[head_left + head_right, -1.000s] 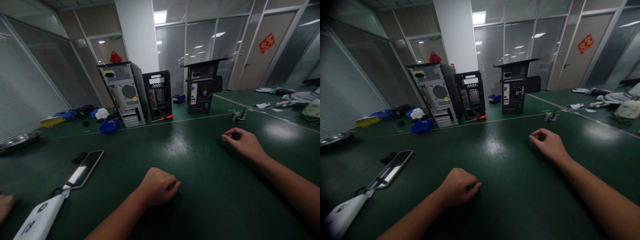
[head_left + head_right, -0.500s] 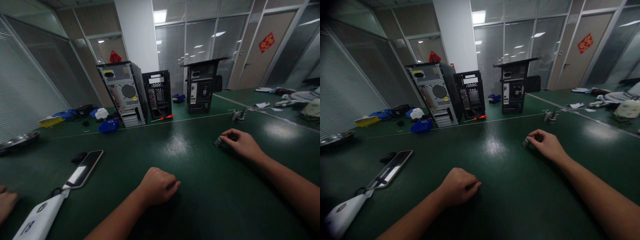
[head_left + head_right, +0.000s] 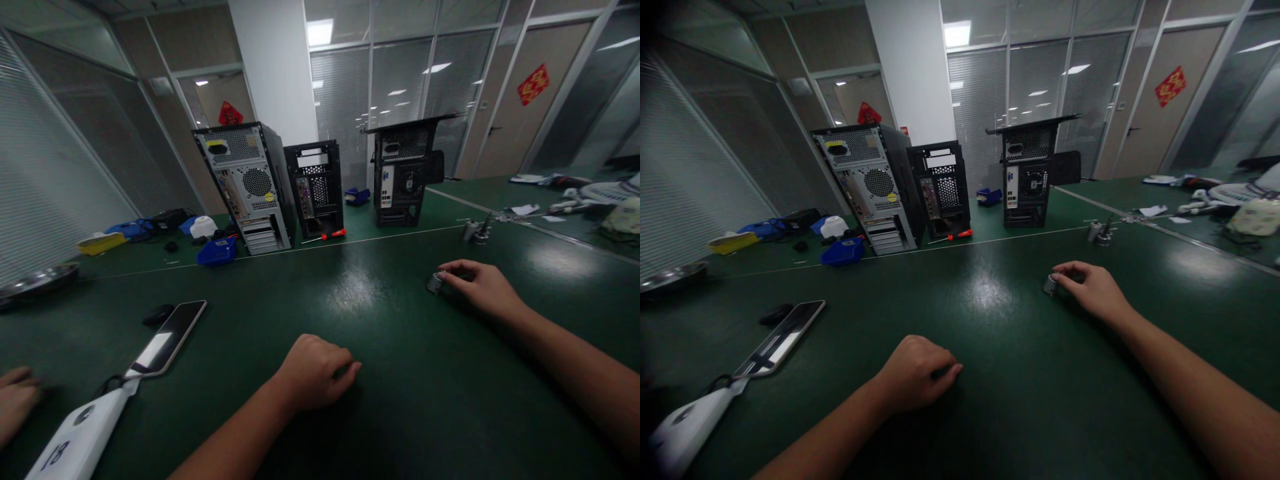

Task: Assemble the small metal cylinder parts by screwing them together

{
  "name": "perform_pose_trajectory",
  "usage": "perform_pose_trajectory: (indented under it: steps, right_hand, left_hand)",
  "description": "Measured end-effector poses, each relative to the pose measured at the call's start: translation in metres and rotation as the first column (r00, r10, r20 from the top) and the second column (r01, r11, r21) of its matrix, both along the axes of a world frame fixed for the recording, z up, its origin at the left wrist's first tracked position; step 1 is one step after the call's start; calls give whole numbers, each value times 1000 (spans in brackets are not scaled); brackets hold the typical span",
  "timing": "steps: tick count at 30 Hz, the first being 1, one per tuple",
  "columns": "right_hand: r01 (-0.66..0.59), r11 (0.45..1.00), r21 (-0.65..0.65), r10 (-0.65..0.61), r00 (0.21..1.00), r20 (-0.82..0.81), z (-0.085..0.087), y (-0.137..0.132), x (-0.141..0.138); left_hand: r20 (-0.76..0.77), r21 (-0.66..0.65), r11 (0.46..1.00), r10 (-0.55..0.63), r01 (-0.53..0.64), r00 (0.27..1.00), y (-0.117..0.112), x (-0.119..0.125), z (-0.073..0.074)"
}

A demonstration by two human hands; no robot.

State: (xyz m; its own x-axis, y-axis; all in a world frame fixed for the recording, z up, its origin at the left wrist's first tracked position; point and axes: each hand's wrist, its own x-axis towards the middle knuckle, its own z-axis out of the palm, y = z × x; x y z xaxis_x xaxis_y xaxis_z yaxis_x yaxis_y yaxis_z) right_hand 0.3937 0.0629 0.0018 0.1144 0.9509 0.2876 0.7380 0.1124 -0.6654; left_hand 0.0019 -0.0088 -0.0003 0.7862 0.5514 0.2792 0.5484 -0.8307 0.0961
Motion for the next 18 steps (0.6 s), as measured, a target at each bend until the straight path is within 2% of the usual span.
perform_pose_trajectory:
  steps: [5,18]
  right_hand:
    - [27,999,-28,-28,999,-22,-1,2,3]
    - [-110,992,-56,104,989,-101,-7,5,0]
  left_hand:
    - [1,1,1000,-8,8,1000,0,0,-1]
    - [9,-3,1000,-4,4,1000,0,0,-1]
